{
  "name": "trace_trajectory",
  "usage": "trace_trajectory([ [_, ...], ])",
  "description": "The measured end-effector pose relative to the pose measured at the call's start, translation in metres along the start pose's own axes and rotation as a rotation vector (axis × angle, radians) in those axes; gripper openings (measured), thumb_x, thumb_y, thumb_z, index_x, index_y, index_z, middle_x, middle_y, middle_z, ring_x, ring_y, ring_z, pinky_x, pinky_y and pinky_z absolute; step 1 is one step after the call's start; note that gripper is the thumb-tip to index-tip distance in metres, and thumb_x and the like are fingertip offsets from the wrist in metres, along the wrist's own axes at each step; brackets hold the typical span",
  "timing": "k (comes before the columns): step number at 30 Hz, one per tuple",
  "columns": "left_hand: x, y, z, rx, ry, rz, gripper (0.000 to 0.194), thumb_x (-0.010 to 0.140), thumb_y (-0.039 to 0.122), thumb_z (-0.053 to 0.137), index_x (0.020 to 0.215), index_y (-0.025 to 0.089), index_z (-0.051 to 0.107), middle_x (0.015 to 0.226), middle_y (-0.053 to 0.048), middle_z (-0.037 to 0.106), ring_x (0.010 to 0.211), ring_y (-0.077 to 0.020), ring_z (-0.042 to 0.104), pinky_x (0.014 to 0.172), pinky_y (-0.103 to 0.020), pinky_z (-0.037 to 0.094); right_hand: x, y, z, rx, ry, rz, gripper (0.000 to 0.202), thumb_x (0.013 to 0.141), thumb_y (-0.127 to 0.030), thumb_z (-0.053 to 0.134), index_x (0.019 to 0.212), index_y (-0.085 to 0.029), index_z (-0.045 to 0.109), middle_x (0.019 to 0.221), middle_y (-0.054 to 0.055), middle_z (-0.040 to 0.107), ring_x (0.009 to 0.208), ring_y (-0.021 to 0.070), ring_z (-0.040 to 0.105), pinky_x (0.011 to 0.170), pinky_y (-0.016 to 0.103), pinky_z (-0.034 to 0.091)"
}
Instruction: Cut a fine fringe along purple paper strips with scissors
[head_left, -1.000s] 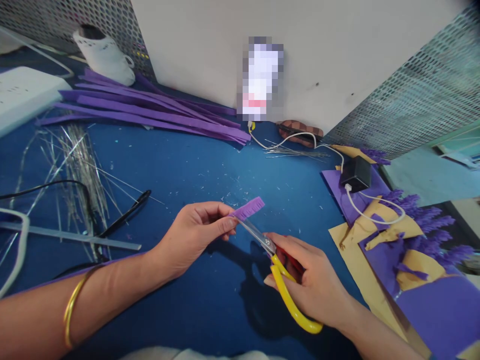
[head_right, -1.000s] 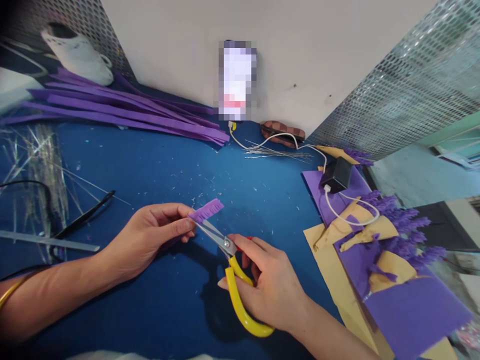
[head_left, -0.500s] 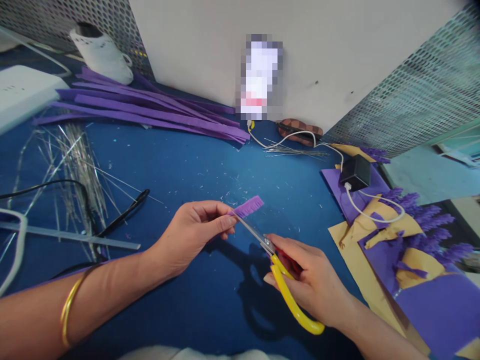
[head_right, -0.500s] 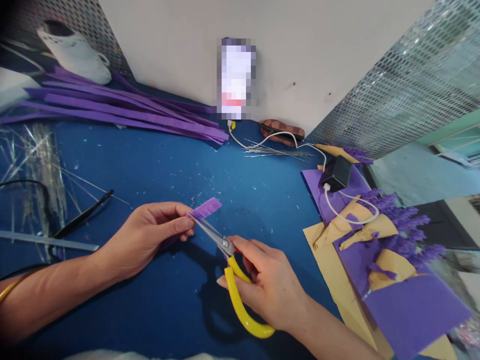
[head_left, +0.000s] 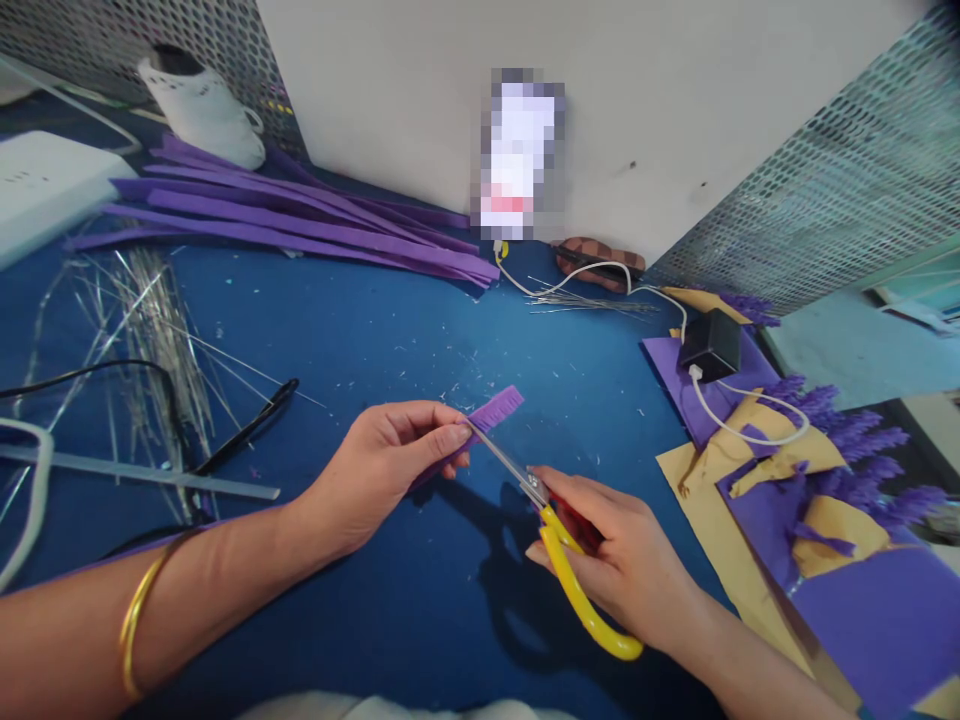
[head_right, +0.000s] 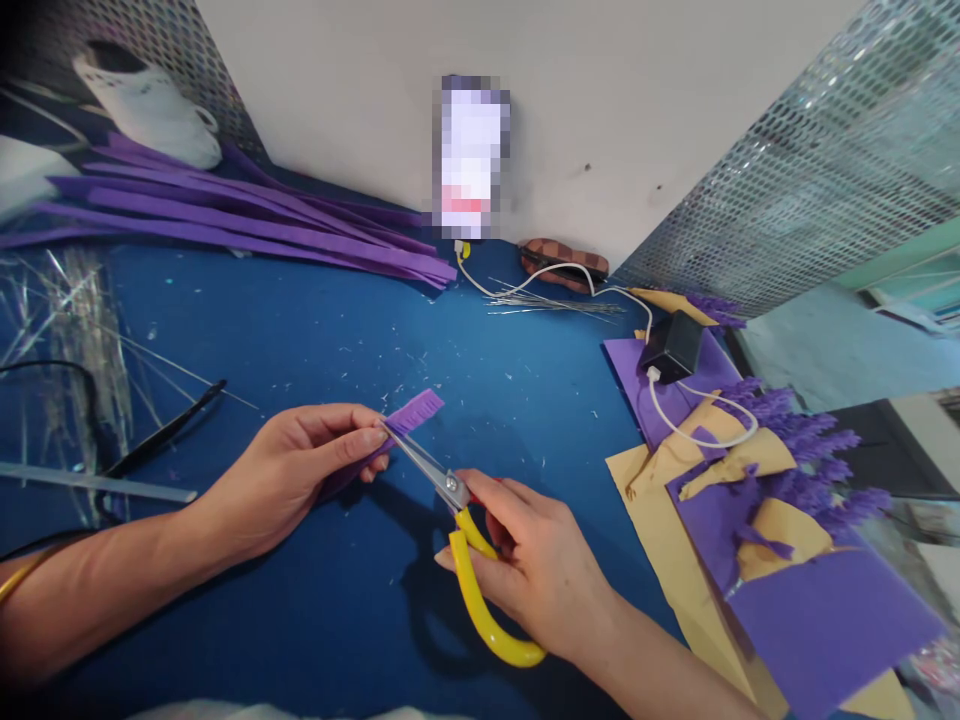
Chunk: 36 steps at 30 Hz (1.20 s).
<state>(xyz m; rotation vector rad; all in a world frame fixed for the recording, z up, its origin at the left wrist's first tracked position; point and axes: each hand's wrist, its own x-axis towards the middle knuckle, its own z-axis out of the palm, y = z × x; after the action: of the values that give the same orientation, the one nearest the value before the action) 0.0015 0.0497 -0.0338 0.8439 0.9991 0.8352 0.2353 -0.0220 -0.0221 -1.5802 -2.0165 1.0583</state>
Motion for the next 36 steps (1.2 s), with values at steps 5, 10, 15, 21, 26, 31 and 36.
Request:
trace_trajectory([
  [5, -0.0007, 0.0005, 0.0006, -0.003, 0.008, -0.010, 0.013, 0.074, 0.031, 0.079, 0.071, 0.018, 0.076, 0.061, 0.001, 0.068, 0.056, -0.0077, 0.055, 0.051, -0.016, 0.038, 0.0010, -0.0037, 0.0011, 0.072, -0.008, 0.093, 0.051, 0.082, -0.036, 0.073, 0.131, -0.025, 0.063, 0.096, 0.005, 0.067, 0.066, 0.0145, 0.058, 0.052, 0.022, 0.048],
  [10, 0.0013, 0.0010, 0.0008, -0.064, 0.033, 0.004, 0.015, 0.071, 0.031, 0.081, 0.068, 0.018, 0.075, 0.061, 0.001, 0.067, 0.057, -0.0078, 0.055, 0.055, -0.017, 0.043, 0.0005, -0.0046, 0.0004, 0.075, -0.022, 0.116, 0.053, 0.081, -0.034, 0.073, 0.133, -0.026, 0.061, 0.095, 0.004, 0.064, 0.065, 0.0142, 0.058, 0.048, 0.021, 0.046],
  [15, 0.0032, 0.0025, 0.0013, -0.060, 0.025, 0.008, 0.013, 0.071, 0.030, 0.082, 0.070, 0.018, 0.076, 0.063, 0.001, 0.068, 0.058, -0.0084, 0.057, 0.057, -0.017, 0.045, 0.0000, -0.0020, 0.0014, 0.063, 0.005, 0.113, 0.052, 0.082, -0.030, 0.071, 0.133, -0.026, 0.061, 0.087, 0.002, 0.060, 0.058, 0.0122, 0.053, 0.049, 0.022, 0.046],
  [21, 0.0018, 0.0042, 0.0021, -0.041, 0.036, -0.027, 0.014, 0.067, 0.027, 0.083, 0.074, 0.017, 0.076, 0.065, 0.000, 0.070, 0.059, -0.0089, 0.059, 0.058, -0.018, 0.045, 0.0022, -0.0035, 0.0017, 0.127, -0.003, 0.150, 0.052, 0.080, -0.033, 0.074, 0.131, -0.025, 0.063, 0.092, 0.004, 0.062, 0.060, 0.0129, 0.054, 0.047, 0.022, 0.046],
  [26, 0.0030, 0.0053, 0.0029, -0.039, 0.086, -0.047, 0.019, 0.064, 0.029, 0.086, 0.071, 0.016, 0.074, 0.064, 0.000, 0.070, 0.059, -0.0099, 0.060, 0.058, -0.019, 0.047, -0.0004, -0.0005, 0.0020, 0.042, 0.005, 0.099, 0.054, 0.083, -0.036, 0.072, 0.135, -0.025, 0.059, 0.088, 0.002, 0.059, 0.059, 0.0127, 0.054, 0.049, 0.023, 0.047],
  [31, 0.0030, 0.0039, 0.0016, 0.007, 0.058, -0.039, 0.019, 0.066, 0.031, 0.084, 0.073, 0.016, 0.075, 0.064, -0.001, 0.071, 0.059, -0.0109, 0.060, 0.058, -0.020, 0.047, -0.0013, 0.0016, 0.0024, 0.018, 0.006, 0.067, 0.053, 0.085, -0.033, 0.071, 0.136, -0.027, 0.057, 0.090, 0.002, 0.059, 0.062, 0.0133, 0.056, 0.051, 0.024, 0.048],
  [36, 0.0029, 0.0043, 0.0020, 0.064, 0.021, -0.008, 0.013, 0.070, 0.028, 0.080, 0.073, 0.016, 0.075, 0.063, -0.001, 0.070, 0.059, -0.0097, 0.059, 0.056, -0.018, 0.045, -0.0004, 0.0004, 0.0021, 0.011, 0.007, 0.058, 0.053, 0.084, -0.037, 0.073, 0.135, -0.028, 0.058, 0.088, 0.001, 0.057, 0.062, 0.0134, 0.052, 0.052, 0.025, 0.046],
])
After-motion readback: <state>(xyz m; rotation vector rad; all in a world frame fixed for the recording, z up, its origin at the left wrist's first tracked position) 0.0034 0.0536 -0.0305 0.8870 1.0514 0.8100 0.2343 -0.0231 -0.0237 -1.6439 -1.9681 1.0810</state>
